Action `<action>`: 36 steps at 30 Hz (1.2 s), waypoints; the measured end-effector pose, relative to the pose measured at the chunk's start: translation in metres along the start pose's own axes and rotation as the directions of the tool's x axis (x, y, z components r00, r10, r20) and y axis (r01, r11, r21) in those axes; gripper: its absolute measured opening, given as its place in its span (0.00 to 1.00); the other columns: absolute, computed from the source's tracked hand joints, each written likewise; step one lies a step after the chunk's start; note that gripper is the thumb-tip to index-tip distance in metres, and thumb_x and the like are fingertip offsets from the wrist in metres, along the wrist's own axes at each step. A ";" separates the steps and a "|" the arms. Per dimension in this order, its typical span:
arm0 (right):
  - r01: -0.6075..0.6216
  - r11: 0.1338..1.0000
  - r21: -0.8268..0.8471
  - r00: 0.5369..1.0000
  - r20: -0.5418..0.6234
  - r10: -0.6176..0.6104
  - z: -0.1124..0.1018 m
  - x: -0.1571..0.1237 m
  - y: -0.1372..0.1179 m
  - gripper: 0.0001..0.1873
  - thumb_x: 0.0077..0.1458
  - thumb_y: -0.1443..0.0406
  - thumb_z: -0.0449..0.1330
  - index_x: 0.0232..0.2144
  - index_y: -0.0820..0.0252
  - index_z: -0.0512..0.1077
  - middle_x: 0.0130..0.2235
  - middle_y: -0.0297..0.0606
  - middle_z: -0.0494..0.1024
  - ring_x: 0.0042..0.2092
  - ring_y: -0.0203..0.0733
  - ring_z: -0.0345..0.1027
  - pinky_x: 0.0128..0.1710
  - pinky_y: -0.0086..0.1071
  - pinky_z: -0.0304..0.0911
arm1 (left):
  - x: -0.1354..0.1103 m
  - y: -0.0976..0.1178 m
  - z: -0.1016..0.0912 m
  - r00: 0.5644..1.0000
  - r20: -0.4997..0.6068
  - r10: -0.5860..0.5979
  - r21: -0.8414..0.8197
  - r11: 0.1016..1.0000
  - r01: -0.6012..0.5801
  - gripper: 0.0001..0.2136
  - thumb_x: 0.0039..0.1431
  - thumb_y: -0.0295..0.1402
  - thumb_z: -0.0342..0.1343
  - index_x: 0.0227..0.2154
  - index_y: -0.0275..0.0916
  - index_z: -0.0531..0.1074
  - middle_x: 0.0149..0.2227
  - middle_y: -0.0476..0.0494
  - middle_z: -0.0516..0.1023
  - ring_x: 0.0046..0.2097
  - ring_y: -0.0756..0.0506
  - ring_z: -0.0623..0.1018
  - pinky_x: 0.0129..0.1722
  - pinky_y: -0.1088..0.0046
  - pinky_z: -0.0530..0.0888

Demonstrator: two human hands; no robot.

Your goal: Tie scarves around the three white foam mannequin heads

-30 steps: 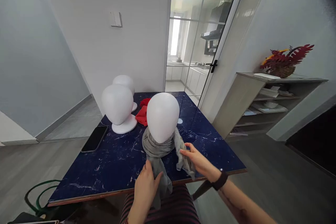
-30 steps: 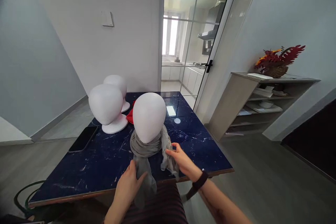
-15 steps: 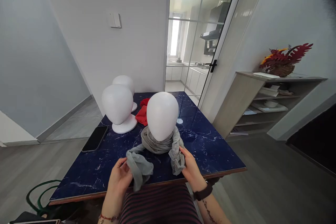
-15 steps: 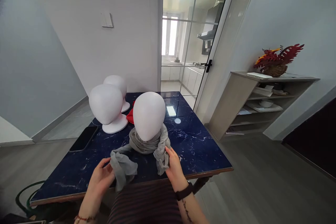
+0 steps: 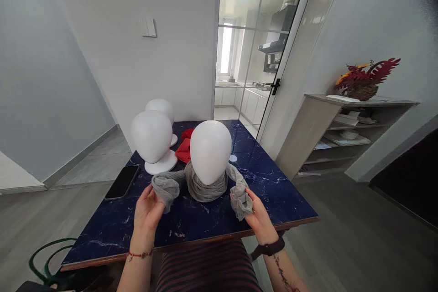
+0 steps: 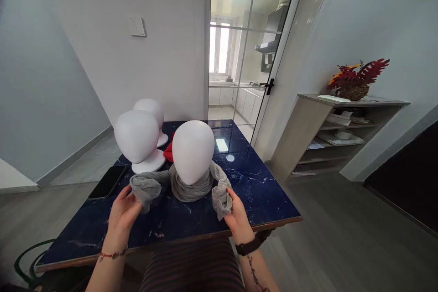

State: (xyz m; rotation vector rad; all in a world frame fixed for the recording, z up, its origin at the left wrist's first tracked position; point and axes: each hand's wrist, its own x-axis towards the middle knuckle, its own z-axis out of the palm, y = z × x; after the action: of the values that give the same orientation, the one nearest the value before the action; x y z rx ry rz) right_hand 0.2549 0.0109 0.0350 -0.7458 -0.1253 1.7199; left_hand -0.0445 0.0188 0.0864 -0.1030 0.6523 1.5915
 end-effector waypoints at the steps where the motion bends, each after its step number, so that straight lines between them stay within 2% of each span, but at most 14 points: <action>1: -0.026 0.999 -0.043 1.000 0.005 0.026 0.001 -0.003 0.004 0.05 0.51 0.67 0.59 0.32 0.61 0.73 0.27 0.36 0.79 0.32 0.41 0.75 0.30 0.31 0.71 | -0.004 -0.008 -0.003 0.999 0.007 -0.051 0.037 0.998 0.051 0.12 0.61 0.24 0.43 0.39 0.33 0.71 0.26 0.44 0.78 0.29 0.48 0.79 0.33 0.72 0.78; 3: -0.028 0.989 -0.142 0.999 0.020 0.031 0.003 -0.010 0.017 0.07 0.47 0.66 0.63 0.33 0.61 0.73 0.29 0.37 0.80 0.33 0.42 0.75 0.31 0.31 0.70 | -0.013 -0.029 -0.008 0.985 0.008 -0.174 0.120 0.978 0.172 0.11 0.61 0.26 0.46 0.41 0.32 0.72 0.26 0.43 0.78 0.30 0.47 0.80 0.35 0.70 0.78; 7: 0.077 0.958 -0.275 0.996 0.055 -0.064 0.010 -0.019 0.052 0.17 0.39 0.64 0.68 0.35 0.60 0.73 0.35 0.37 0.80 0.37 0.42 0.74 0.34 0.30 0.68 | -0.032 -0.082 -0.011 0.920 -0.036 -0.390 0.261 0.885 0.385 0.10 0.61 0.24 0.46 0.37 0.30 0.73 0.26 0.43 0.78 0.33 0.45 0.80 0.39 0.70 0.77; 9: 0.117 0.943 -0.313 0.993 0.064 -0.102 0.014 -0.018 0.068 0.20 0.37 0.62 0.69 0.36 0.61 0.73 0.35 0.38 0.80 0.38 0.43 0.74 0.35 0.31 0.67 | -0.038 -0.104 -0.008 0.918 -0.017 -0.396 0.331 0.864 0.379 0.08 0.59 0.24 0.49 0.34 0.31 0.73 0.27 0.43 0.78 0.34 0.46 0.80 0.40 0.70 0.76; 11: 0.155 0.921 -0.357 0.988 0.056 -0.145 0.016 -0.014 0.080 0.20 0.35 0.61 0.70 0.34 0.61 0.74 0.33 0.38 0.80 0.36 0.42 0.73 0.35 0.31 0.67 | -0.040 -0.118 -0.004 0.945 0.064 -0.320 0.454 0.853 0.258 0.04 0.55 0.28 0.56 0.29 0.33 0.74 0.26 0.44 0.77 0.34 0.45 0.78 0.39 0.70 0.75; 13: 0.183 0.899 -0.397 0.983 0.058 -0.174 0.018 -0.008 0.087 0.18 0.34 0.61 0.70 0.31 0.61 0.74 0.29 0.37 0.79 0.32 0.41 0.71 0.33 0.31 0.66 | -0.037 -0.124 0.000 0.960 0.190 -0.206 0.634 0.772 0.040 0.08 0.49 0.33 0.63 0.23 0.34 0.74 0.26 0.44 0.75 0.34 0.45 0.76 0.39 0.69 0.73; 16: 0.219 0.872 -0.438 0.976 0.089 -0.200 0.020 -0.001 0.090 0.14 0.37 0.59 0.68 0.26 0.61 0.74 0.26 0.36 0.78 0.28 0.39 0.68 0.32 0.31 0.65 | -0.028 -0.121 0.003 0.936 0.351 -0.006 0.833 0.458 -0.309 0.15 0.40 0.39 0.67 0.13 0.36 0.69 0.27 0.45 0.71 0.36 0.45 0.73 0.39 0.71 0.70; 18: 0.246 0.850 -0.466 0.969 0.120 -0.215 0.023 0.001 0.088 0.13 0.37 0.59 0.68 0.26 0.61 0.75 0.26 0.36 0.77 0.29 0.39 0.68 0.32 0.31 0.65 | -0.022 -0.117 0.002 0.922 0.387 0.030 0.871 0.316 -0.376 0.17 0.37 0.41 0.67 0.11 0.36 0.68 0.26 0.46 0.70 0.36 0.45 0.72 0.37 0.72 0.69; 19: 0.250 0.838 -0.485 0.968 0.134 -0.212 0.024 0.002 0.086 0.13 0.37 0.60 0.68 0.25 0.62 0.75 0.25 0.37 0.77 0.29 0.39 0.67 0.32 0.31 0.65 | -0.020 -0.115 0.002 0.928 0.372 -0.013 0.885 0.306 -0.351 0.16 0.37 0.42 0.67 0.12 0.36 0.69 0.25 0.47 0.70 0.34 0.45 0.71 0.35 0.72 0.69; 23: 0.197 0.824 -0.531 0.976 0.187 -0.112 0.027 -0.001 0.077 0.14 0.35 0.60 0.70 0.24 0.64 0.75 0.24 0.37 0.77 0.29 0.39 0.68 0.32 0.31 0.64 | -0.015 -0.114 -0.001 0.933 0.253 -0.255 0.910 0.391 -0.140 0.17 0.39 0.45 0.65 0.19 0.34 0.74 0.21 0.47 0.72 0.28 0.47 0.71 0.29 0.73 0.67; 27: 0.079 0.867 -0.492 0.993 0.120 -0.022 0.021 -0.014 0.067 0.20 0.35 0.58 0.70 0.32 0.62 0.75 0.29 0.37 0.78 0.32 0.40 0.70 0.33 0.30 0.65 | -0.014 -0.117 -0.005 0.944 0.231 -0.236 0.859 0.505 -0.084 0.17 0.38 0.44 0.66 0.24 0.33 0.75 0.24 0.45 0.76 0.27 0.48 0.72 0.30 0.72 0.68; 30: 0.021 0.891 -0.453 1.000 0.027 -0.010 0.015 -0.025 0.062 0.25 0.45 0.48 0.63 0.39 0.59 0.73 0.36 0.40 0.78 0.36 0.41 0.71 0.33 0.31 0.65 | -0.014 -0.120 -0.008 0.943 0.271 -0.196 0.826 0.550 -0.123 0.18 0.39 0.44 0.66 0.28 0.34 0.76 0.27 0.43 0.78 0.29 0.46 0.74 0.33 0.71 0.70; 32: 0.077 0.844 -0.531 0.997 0.035 -0.070 0.013 -0.027 0.063 0.25 0.46 0.47 0.62 0.40 0.59 0.72 0.38 0.40 0.78 0.38 0.42 0.71 0.35 0.32 0.65 | -0.014 -0.122 -0.009 0.938 0.299 -0.175 0.831 0.530 -0.166 0.19 0.40 0.45 0.65 0.28 0.34 0.76 0.28 0.43 0.78 0.30 0.46 0.74 0.33 0.71 0.70; 36: 0.318 0.628 -0.711 0.947 0.199 -0.253 0.008 -0.018 0.072 0.22 0.35 0.62 0.71 0.36 0.59 0.73 0.35 0.37 0.78 0.38 0.43 0.69 0.37 0.31 0.64 | -0.014 -0.125 -0.007 0.935 0.337 -0.107 0.843 0.476 -0.250 0.19 0.43 0.49 0.62 0.21 0.35 0.72 0.21 0.48 0.72 0.27 0.49 0.70 0.30 0.74 0.67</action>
State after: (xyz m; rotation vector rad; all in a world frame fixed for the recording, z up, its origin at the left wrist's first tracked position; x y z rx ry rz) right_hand 0.1916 -0.0242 0.0156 -1.1699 -1.0068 1.3527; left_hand 0.0728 0.0015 0.0435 0.9974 1.1336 1.1136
